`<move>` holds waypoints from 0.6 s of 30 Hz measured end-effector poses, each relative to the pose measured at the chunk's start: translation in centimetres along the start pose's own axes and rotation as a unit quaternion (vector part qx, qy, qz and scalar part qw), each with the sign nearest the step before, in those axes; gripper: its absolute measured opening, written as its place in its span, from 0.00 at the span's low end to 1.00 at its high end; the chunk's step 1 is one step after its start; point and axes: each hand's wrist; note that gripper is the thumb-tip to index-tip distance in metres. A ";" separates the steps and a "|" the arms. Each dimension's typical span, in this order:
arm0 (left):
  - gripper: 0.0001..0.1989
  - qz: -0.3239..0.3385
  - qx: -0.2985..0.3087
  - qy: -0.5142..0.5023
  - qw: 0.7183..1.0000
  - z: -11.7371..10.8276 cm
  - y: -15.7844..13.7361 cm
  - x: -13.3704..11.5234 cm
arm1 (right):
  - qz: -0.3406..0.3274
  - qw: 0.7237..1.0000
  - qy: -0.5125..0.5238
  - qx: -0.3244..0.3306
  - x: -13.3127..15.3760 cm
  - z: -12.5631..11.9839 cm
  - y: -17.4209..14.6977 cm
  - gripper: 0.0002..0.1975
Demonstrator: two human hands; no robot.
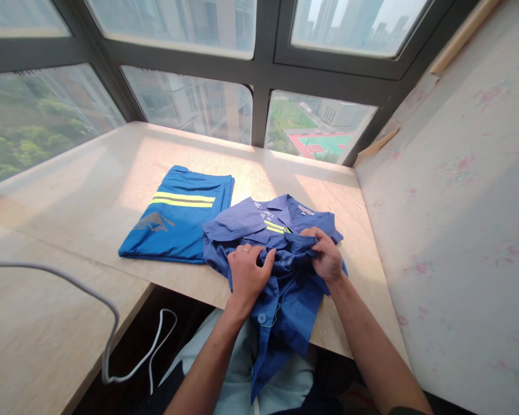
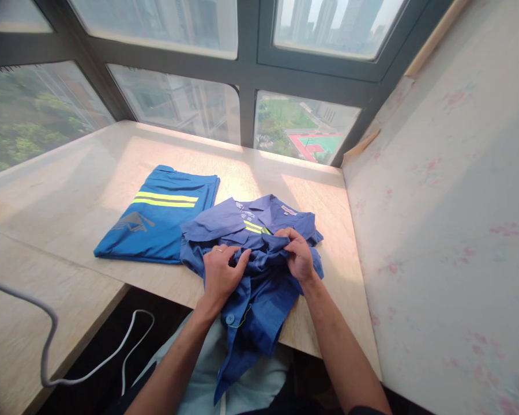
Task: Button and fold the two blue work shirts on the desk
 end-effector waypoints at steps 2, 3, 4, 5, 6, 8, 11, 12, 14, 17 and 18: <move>0.10 0.029 -0.032 0.035 0.998 -0.4 0.7 -0.9 | 0.016 1.000 -0.003 0.002 0.2 0.1 -0.1 0.06; 0.10 0.050 -0.034 0.032 0.998 -0.4 1.2 -1.4 | 0.023 1.000 0.001 0.001 0.2 0.1 -0.1 0.06; 0.10 0.074 -0.026 0.020 0.997 -0.3 1.7 -1.8 | 0.030 0.999 0.010 0.002 0.2 0.2 -0.1 0.06; 0.11 0.098 -0.009 0.008 0.995 -0.1 2.2 -2.2 | 0.036 0.999 0.020 0.005 0.3 0.2 -0.1 0.07; 0.11 0.117 0.015 0.001 0.993 0.3 2.7 -2.5 | 0.043 0.999 0.030 0.012 0.2 0.2 -0.1 0.07; 0.12 0.129 0.069 0.016 0.989 1.4 3.5 -2.8 | 0.058 0.997 0.044 0.028 0.2 0.3 -0.2 0.07; 0.09 0.110 0.119 0.064 0.985 3.1 4.3 -2.5 | 0.069 0.994 0.066 0.048 0.1 0.2 -0.2 0.08; 0.07 0.107 0.120 0.068 0.985 3.6 4.4 -2.2 | 0.067 0.993 0.078 0.051 0.1 0.1 -0.2 0.08; 0.07 0.099 0.105 0.046 0.988 4.1 4.4 -1.6 | 0.059 0.992 0.103 0.048 0.2 0.0 -0.2 0.08; 0.09 0.056 0.061 -0.045 0.996 4.4 4.2 -0.6 | 0.037 0.990 0.134 0.021 0.4 -0.1 -0.1 0.09; 0.09 0.039 0.048 -0.080 0.995 4.4 4.1 -0.3 | 0.031 0.989 0.141 0.010 0.4 -0.1 0.1 0.10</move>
Point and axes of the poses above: each hand's wrist, its own y-axis towards the middle knuckle, its own z-axis out of the palm, x = y × z, and after that the axes turned 8 degrees about -x, right-handed
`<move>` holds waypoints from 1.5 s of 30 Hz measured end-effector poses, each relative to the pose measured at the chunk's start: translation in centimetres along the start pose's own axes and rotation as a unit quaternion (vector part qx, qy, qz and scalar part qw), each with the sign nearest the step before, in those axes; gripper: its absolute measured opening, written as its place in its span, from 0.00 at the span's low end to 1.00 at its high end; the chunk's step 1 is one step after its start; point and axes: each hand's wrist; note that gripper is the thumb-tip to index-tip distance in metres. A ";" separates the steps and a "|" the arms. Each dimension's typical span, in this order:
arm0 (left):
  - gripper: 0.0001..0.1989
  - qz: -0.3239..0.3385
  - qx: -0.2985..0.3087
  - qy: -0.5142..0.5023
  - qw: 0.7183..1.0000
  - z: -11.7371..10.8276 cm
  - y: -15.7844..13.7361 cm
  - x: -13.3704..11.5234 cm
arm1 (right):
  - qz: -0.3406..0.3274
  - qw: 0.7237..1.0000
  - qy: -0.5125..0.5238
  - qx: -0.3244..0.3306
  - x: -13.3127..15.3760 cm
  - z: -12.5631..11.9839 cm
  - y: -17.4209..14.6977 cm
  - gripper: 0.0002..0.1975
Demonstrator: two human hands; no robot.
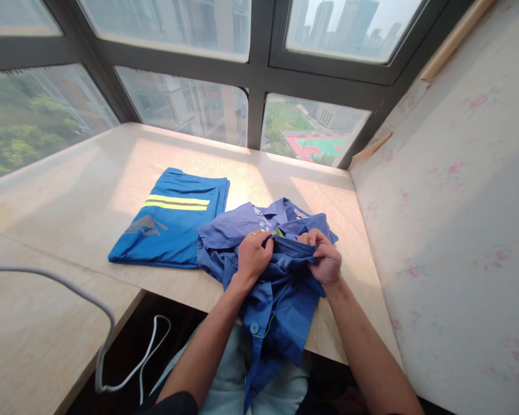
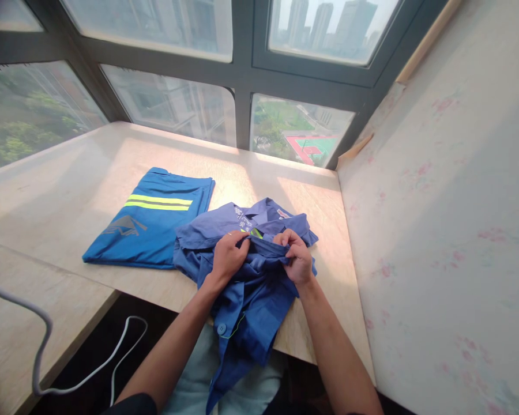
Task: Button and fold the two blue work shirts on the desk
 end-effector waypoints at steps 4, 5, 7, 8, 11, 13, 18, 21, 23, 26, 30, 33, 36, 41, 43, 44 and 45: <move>0.09 -0.005 -0.027 -0.087 0.996 0.1 -0.2 0.9 | -0.010 0.998 -0.012 -0.053 -0.1 -0.7 0.7 0.11; 0.09 0.005 -0.022 -0.100 0.995 0.1 -0.3 1.1 | -0.010 0.997 -0.032 -0.072 -0.2 -1.1 1.0 0.11; 0.09 0.028 -0.007 -0.123 0.992 0.0 -0.4 1.3 | -0.026 0.988 -0.098 -0.118 -0.5 -1.8 1.3 0.10; 0.09 0.037 0.001 -0.131 0.991 -0.1 -0.4 1.4 | -0.043 0.978 -0.146 -0.140 -0.6 -2.0 1.3 0.08; 0.09 0.052 0.013 -0.139 0.989 -0.3 -0.6 1.6 | -0.122 0.920 -0.337 -0.162 -0.7 -2.0 1.2 0.04; 0.09 0.049 0.020 -0.137 0.989 -0.4 -0.7 1.7 | -0.191 0.857 -0.459 -0.133 -0.6 -1.5 0.9 0.06; 0.08 0.041 0.030 -0.116 0.992 -0.5 -0.8 1.5 | -0.354 0.748 -0.558 -0.057 -0.3 -0.3 0.1 0.14; 0.05 0.037 0.021 -0.082 0.996 -0.3 -0.8 1.3 | -0.398 0.724 -0.563 0.004 -0.2 0.3 -0.5 0.16; 0.06 0.036 0.023 -0.043 0.998 -0.1 -0.8 1.3 | -0.398 0.708 -0.579 0.071 -0.3 0.9 -1.0 0.15; 0.09 0.055 0.041 0.006 0.998 0.1 -0.9 1.5 | -0.365 0.691 -0.606 0.147 -0.5 1.9 -1.5 0.12; 0.08 0.086 0.054 0.032 0.994 0.2 -1.0 1.6 | -0.337 0.693 -0.624 0.130 -1.1 2.1 -1.4 0.10; 0.08 0.096 0.054 0.044 0.993 0.1 -1.1 1.6 | -0.318 0.686 -0.645 0.109 -1.4 1.4 -1.1 0.11; 0.10 0.100 0.049 0.035 0.993 0.0 -1.1 1.6 | -0.303 0.698 -0.644 0.080 -1.5 0.8 -0.9 0.11; 0.11 0.097 0.047 0.008 0.994 -0.2 -1.0 1.7 | -0.229 0.819 -0.525 0.022 -1.4 1.0 -0.8 0.09; 0.11 0.093 0.044 -0.007 0.995 -0.2 -0.9 1.7 | -0.177 0.862 -0.476 0.002 -1.2 1.2 -0.7 0.10; 0.11 0.092 0.041 -0.013 0.995 -0.2 -0.9 1.8 | -0.155 0.876 -0.458 -0.007 -1.1 1.2 -0.7 0.10; 0.11 0.091 0.037 -0.019 0.995 -0.2 -0.9 1.8 | -0.136 0.885 -0.445 -0.014 -1.0 1.2 -0.6 0.10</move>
Point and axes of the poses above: each hand's wrist, its own y-axis towards the middle knuckle, its own z-axis out of the palm, x = y × z, and after that the axes turned 8 degrees about -x, right-handed
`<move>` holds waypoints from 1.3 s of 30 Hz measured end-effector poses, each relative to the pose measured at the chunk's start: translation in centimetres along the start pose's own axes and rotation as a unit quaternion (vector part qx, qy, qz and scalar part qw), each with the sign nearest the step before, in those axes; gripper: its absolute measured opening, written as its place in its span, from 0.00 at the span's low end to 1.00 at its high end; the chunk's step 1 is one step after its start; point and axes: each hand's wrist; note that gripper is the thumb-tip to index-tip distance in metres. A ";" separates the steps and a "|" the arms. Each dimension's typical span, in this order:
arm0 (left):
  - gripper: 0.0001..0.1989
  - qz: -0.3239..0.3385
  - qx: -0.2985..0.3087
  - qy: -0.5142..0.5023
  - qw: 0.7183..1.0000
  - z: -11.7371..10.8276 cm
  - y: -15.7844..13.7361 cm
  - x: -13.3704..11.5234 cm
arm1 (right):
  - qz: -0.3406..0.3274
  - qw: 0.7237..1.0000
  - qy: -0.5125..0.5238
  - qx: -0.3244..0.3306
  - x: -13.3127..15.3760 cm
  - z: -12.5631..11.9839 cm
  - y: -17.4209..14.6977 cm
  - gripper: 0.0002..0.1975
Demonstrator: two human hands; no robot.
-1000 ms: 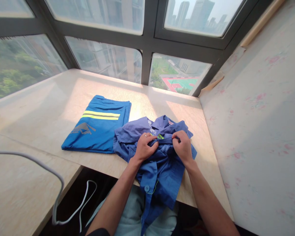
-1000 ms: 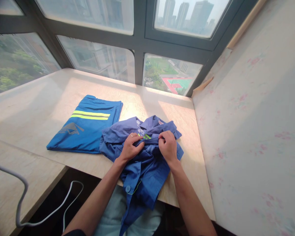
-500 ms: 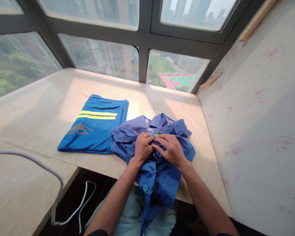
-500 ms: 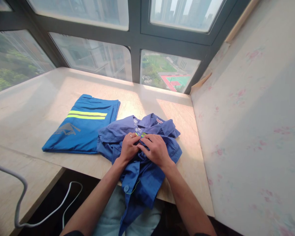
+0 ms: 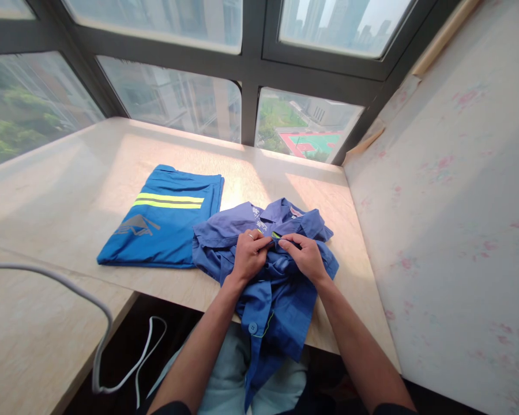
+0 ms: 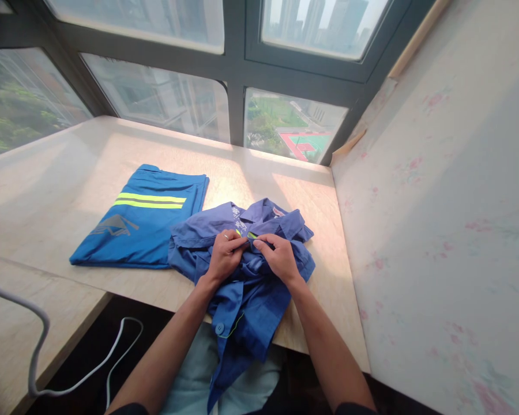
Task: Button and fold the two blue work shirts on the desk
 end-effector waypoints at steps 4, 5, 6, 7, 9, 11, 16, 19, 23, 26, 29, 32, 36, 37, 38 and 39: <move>0.10 -0.001 -0.017 -0.022 1.000 0.1 0.2 0.0 | 0.042 0.999 0.024 0.005 -0.3 -0.3 0.4 0.10; 0.09 -0.003 -0.019 -0.029 0.999 0.1 0.2 -0.1 | 0.047 0.999 0.026 0.006 -0.5 -0.4 0.4 0.10; 0.09 -0.008 -0.020 -0.035 0.999 0.1 0.3 -0.1 | 0.050 0.998 0.028 0.006 -0.6 -0.4 0.5 0.10; 0.09 -0.015 -0.017 -0.040 0.999 0.1 0.3 -0.2 | 0.051 0.998 0.027 0.005 -0.7 -0.5 0.6 0.10; 0.08 -0.032 -0.004 -0.049 0.998 0.0 0.4 -0.3 | 0.046 0.999 0.019 0.000 -0.9 -0.5 0.6 0.10; 0.08 -0.045 0.014 -0.060 0.997 -0.2 0.4 -0.5 | 0.029 1.000 0.000 -0.008 -0.9 -0.5 0.6 0.10; 0.11 -0.058 0.031 -0.074 0.995 -0.4 0.3 -0.7 | -0.075 0.994 -0.076 -0.036 -1.0 -0.1 0.3 0.10; 0.12 -0.062 0.040 -0.074 0.995 -0.4 0.2 -0.8 | -0.136 0.982 -0.125 -0.041 -1.2 0.2 0.1 0.08; 0.13 -0.057 0.085 -0.085 0.991 -0.5 0.4 -0.7 | -0.174 0.972 -0.155 -0.014 -1.5 0.3 0.2 0.09; 0.13 -0.050 0.115 -0.089 0.988 -0.6 0.6 -0.6 | -0.173 0.973 -0.155 0.012 -1.8 0.4 0.4 0.09; 0.12 -0.051 0.136 -0.083 0.986 -0.6 0.7 -0.6 | -0.168 0.974 -0.150 0.027 -2.1 0.5 0.6 0.09; 0.12 -0.056 0.131 -0.092 0.986 -0.7 0.7 -0.8 | -0.156 0.978 -0.134 0.030 -2.3 0.6 0.6 0.08; 0.12 -0.101 0.069 -0.204 0.971 -0.9 0.7 -0.9 | -0.116 0.988 -0.104 -0.003 -2.2 0.5 0.5 0.07; 0.12 -0.127 0.035 -0.248 0.960 -1.0 0.6 -0.8 | -0.101 0.989 -0.102 -0.015 -2.2 0.5 0.5 0.07; 0.11 -0.158 -0.005 -0.292 0.943 -1.0 0.6 -0.6 | -0.084 0.991 -0.101 -0.028 -2.2 0.4 0.5 0.08; 0.11 -0.191 -0.049 -0.332 0.922 -1.0 0.6 -0.3 | -0.064 0.992 -0.098 -0.041 -2.2 0.3 0.5 0.08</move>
Point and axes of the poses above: each hand's wrist, its own y-axis towards the middle knuckle, its own z-axis out of the palm, x = y × z, and after that the axes turned 8 degrees about -x, right-handed
